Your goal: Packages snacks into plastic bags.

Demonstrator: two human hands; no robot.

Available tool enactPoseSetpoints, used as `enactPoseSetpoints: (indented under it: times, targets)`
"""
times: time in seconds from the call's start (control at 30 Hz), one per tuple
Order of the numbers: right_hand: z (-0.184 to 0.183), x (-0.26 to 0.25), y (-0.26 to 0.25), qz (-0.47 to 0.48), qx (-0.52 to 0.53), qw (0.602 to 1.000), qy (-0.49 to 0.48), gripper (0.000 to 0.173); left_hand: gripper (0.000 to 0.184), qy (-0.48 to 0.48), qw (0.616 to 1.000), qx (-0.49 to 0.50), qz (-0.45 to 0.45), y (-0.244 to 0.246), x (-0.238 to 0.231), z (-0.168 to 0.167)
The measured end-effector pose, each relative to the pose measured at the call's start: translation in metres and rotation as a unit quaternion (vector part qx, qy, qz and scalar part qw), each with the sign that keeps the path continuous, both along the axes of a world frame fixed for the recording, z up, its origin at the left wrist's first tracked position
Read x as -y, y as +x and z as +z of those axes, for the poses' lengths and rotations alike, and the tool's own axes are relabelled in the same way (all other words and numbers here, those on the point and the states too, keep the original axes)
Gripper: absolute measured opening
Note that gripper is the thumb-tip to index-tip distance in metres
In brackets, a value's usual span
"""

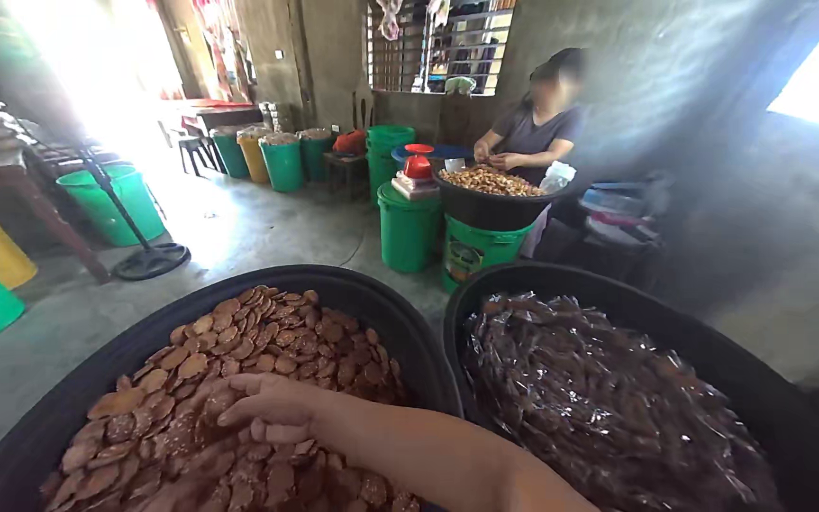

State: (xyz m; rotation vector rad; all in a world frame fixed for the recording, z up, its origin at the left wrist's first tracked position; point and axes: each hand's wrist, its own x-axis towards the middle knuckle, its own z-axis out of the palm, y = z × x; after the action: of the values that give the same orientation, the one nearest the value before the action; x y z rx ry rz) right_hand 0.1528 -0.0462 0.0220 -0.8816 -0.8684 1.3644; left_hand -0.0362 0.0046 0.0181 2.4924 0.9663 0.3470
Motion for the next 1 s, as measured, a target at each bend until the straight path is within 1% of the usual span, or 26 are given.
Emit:
enactPoseSetpoints:
  times: [0.07, 0.13, 0.17, 0.2, 0.23, 0.27, 0.3, 0.33, 0.37, 0.4, 0.43, 0.47, 0.5, 0.53, 0.57, 0.6, 0.63, 0.67, 0.73, 0.8, 0.83, 0.87, 0.9, 0.93, 0.97, 1.0]
  targets:
    - [0.02, 0.015, -0.006, -0.062, -0.059, 0.996, 0.032, 0.031, 0.034, -0.005, 0.999, 0.031, 0.006, 0.007, 0.007, 0.007]
    - [0.036, 0.028, -0.008, -0.133, -0.113, 0.984, 0.03, 0.023, 0.035, 0.007, 0.998, 0.046, 0.035, 0.016, 0.017, 0.021]
    - [0.037, 0.032, -0.005, -0.143, -0.119, 0.982, 0.027, 0.025, 0.034, 0.009, 0.998, 0.043, 0.049, 0.022, 0.02, 0.031]
    - [0.033, 0.033, -0.001, -0.139, -0.085, 0.986, 0.026, 0.03, 0.034, 0.0, 0.997, 0.035, 0.063, 0.029, 0.02, 0.038]
    - [0.029, 0.034, 0.001, -0.133, 0.001, 0.991, 0.029, 0.035, 0.033, -0.018, 0.996, 0.036, 0.075, 0.036, 0.019, 0.04]
    - [0.028, 0.037, 0.002, -0.132, 0.131, 0.982, 0.034, 0.038, 0.035, -0.042, 0.994, 0.048, 0.084, 0.041, 0.018, 0.038]
    - [0.03, 0.04, 0.0, -0.138, 0.298, 0.943, 0.046, 0.039, 0.039, -0.06, 0.992, 0.073, 0.084, 0.045, 0.018, 0.033]
    - [0.031, 0.043, -0.003, -0.152, 0.459, 0.873, 0.069, 0.037, 0.043, -0.066, 0.99, 0.102, 0.077, 0.05, 0.02, 0.028]
    - [0.027, 0.045, -0.004, -0.174, 0.576, 0.79, 0.114, 0.034, 0.046, -0.06, 0.987, 0.13, 0.066, 0.054, 0.021, 0.021]
    - [0.023, 0.045, -0.004, -0.184, 0.647, 0.725, 0.148, 0.031, 0.048, -0.045, 0.985, 0.158, 0.057, 0.057, 0.023, 0.013]
    - [0.021, 0.046, -0.002, -0.174, 0.688, 0.689, 0.147, 0.031, 0.05, -0.02, 0.982, 0.183, 0.052, 0.061, 0.023, 0.004]
    - [0.024, 0.046, -0.002, -0.141, 0.71, 0.682, 0.105, 0.033, 0.05, 0.002, 0.978, 0.201, 0.049, 0.064, 0.025, -0.003]
    - [0.028, 0.046, -0.003, -0.099, 0.704, 0.702, 0.039, 0.036, 0.049, 0.023, 0.976, 0.214, 0.045, 0.066, 0.026, -0.009]
    - [0.029, 0.044, -0.003, -0.076, 0.672, 0.737, -0.015, 0.039, 0.048, 0.044, 0.975, 0.212, 0.039, 0.068, 0.028, -0.013]
    - [0.027, 0.041, -0.001, -0.07, 0.613, 0.785, -0.06, 0.042, 0.05, 0.069, 0.977, 0.2, 0.029, 0.068, 0.031, -0.016]
    - [0.021, 0.037, -0.001, -0.085, 0.537, 0.835, -0.081, 0.041, 0.054, 0.106, 0.975, 0.195, 0.01, 0.068, 0.033, -0.019]
    - [0.013, 0.033, -0.003, -0.121, 0.468, 0.872, -0.079, 0.036, 0.055, 0.155, 0.965, 0.209, -0.016, 0.069, 0.036, -0.023]
    - [0.005, 0.031, -0.007, -0.153, 0.427, 0.889, -0.06, 0.036, 0.052, 0.202, 0.951, 0.229, -0.05, 0.068, 0.038, -0.024]
    - [-0.001, 0.028, -0.007, -0.183, 0.416, 0.891, 0.005, 0.045, 0.042, 0.262, 0.912, 0.297, -0.106, 0.06, 0.032, -0.02]
    - [0.01, 0.028, 0.007, -0.175, 0.446, 0.874, 0.075, 0.044, 0.037, 0.2, 0.898, 0.379, -0.101, 0.041, 0.019, -0.009]
    - [0.023, 0.029, 0.015, -0.159, 0.464, 0.865, 0.1, 0.041, 0.044, 0.122, 0.899, 0.413, -0.082, 0.031, 0.011, -0.003]
    - [0.037, 0.031, 0.02, -0.135, 0.474, 0.861, 0.126, 0.039, 0.056, 0.0, 0.898, 0.434, -0.076, 0.021, 0.003, 0.001]
    - [0.049, 0.033, 0.022, -0.109, 0.478, 0.858, 0.156, 0.037, 0.063, -0.147, 0.872, 0.46, -0.086, 0.015, -0.005, -0.001]
    - [0.06, 0.036, 0.021, -0.098, 0.484, 0.849, 0.189, 0.034, 0.06, -0.284, 0.815, 0.491, -0.118, 0.013, -0.012, -0.007]
    - [0.066, 0.037, 0.017, -0.112, 0.479, 0.84, 0.228, 0.03, 0.055, -0.39, 0.755, 0.503, -0.159, 0.013, -0.016, -0.015]
    - [0.069, 0.037, 0.013, -0.146, 0.46, 0.835, 0.266, 0.026, 0.05, -0.459, 0.704, 0.504, -0.199, 0.015, -0.017, -0.019]
